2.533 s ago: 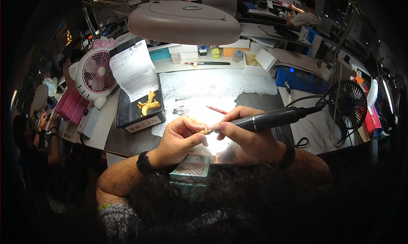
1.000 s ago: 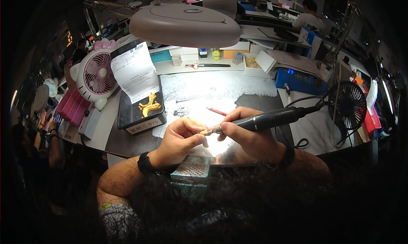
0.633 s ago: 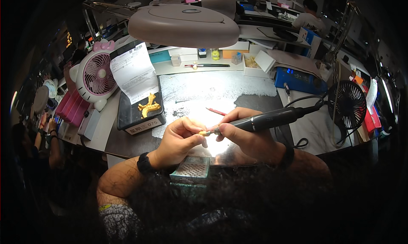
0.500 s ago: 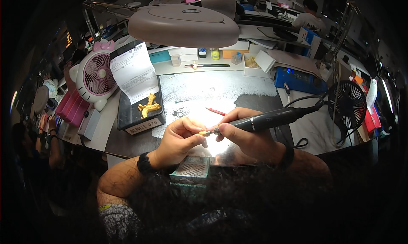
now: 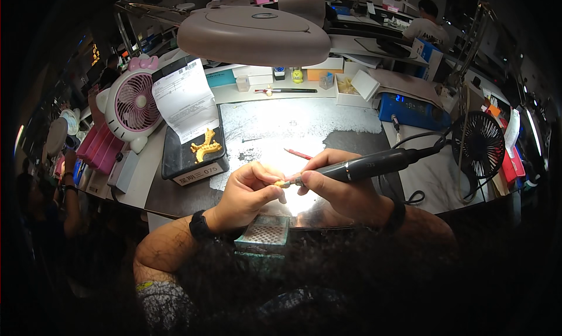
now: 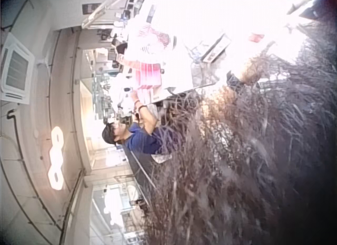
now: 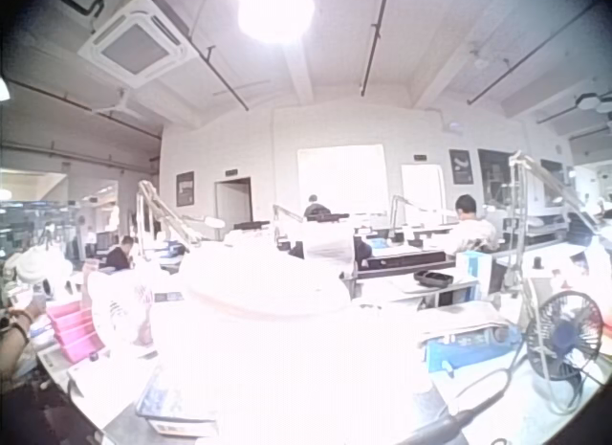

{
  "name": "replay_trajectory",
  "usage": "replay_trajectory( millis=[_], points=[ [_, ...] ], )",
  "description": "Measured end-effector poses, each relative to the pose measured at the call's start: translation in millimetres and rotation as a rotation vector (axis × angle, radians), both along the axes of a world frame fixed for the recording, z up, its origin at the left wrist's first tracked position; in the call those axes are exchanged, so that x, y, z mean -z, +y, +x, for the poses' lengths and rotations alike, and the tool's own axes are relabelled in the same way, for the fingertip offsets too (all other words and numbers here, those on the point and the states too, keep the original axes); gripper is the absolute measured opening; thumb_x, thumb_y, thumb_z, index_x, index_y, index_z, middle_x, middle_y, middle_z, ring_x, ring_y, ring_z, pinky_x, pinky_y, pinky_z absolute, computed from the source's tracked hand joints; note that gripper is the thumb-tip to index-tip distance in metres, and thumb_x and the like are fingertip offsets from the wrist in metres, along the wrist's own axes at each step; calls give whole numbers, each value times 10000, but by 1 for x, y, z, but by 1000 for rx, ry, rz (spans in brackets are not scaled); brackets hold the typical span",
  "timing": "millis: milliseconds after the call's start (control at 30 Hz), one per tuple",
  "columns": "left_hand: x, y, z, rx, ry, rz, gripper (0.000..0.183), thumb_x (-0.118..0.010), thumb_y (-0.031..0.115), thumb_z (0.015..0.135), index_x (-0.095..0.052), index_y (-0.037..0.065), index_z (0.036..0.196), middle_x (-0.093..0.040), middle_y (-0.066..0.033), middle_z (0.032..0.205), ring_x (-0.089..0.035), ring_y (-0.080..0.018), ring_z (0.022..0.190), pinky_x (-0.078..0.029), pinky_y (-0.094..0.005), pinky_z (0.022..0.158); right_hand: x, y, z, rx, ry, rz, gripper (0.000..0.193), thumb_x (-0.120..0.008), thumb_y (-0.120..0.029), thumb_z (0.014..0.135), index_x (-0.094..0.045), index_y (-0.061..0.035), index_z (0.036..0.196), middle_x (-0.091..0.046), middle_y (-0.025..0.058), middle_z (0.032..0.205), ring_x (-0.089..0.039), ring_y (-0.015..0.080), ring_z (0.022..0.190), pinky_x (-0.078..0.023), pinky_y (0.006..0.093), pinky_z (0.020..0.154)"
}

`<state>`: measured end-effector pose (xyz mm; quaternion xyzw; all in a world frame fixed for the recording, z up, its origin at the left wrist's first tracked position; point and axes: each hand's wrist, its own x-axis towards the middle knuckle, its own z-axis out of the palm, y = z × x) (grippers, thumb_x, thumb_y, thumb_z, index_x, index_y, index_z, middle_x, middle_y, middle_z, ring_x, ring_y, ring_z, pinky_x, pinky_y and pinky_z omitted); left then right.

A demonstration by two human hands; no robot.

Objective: The recorder is using a rotary hand tool to polish or refine a dental mold at a workstation.

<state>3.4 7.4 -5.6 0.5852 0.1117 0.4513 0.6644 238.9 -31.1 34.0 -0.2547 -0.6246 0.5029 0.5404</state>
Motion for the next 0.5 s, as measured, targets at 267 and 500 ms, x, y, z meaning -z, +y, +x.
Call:
replay_trajectory(
  millis=[267, 500],
  points=[
    [0, 1, 0, 9, 1, 9, 187, -654, -105, 959, -585, 50, 1038, -660, -152, 1096, -701, -228, 905, -612, -376, 808, 1, 0, 0, -2, 6, -2, 173, -743, -113, 971, -677, 43, 1007, -760, 98, 865, -727, 111, 784, -569, 237, 696],
    [-1, 0, 0, 9, 3, 7, 190, -649, -111, 958, -584, 49, 1038, -659, -152, 1096, -700, -228, 905, -613, -378, 809, -1, -1, 0, 0, -1, -4, 175, -747, -114, 966, -682, 44, 1002, -760, 95, 865, -725, 108, 780, -565, 233, 689]
  ],
)
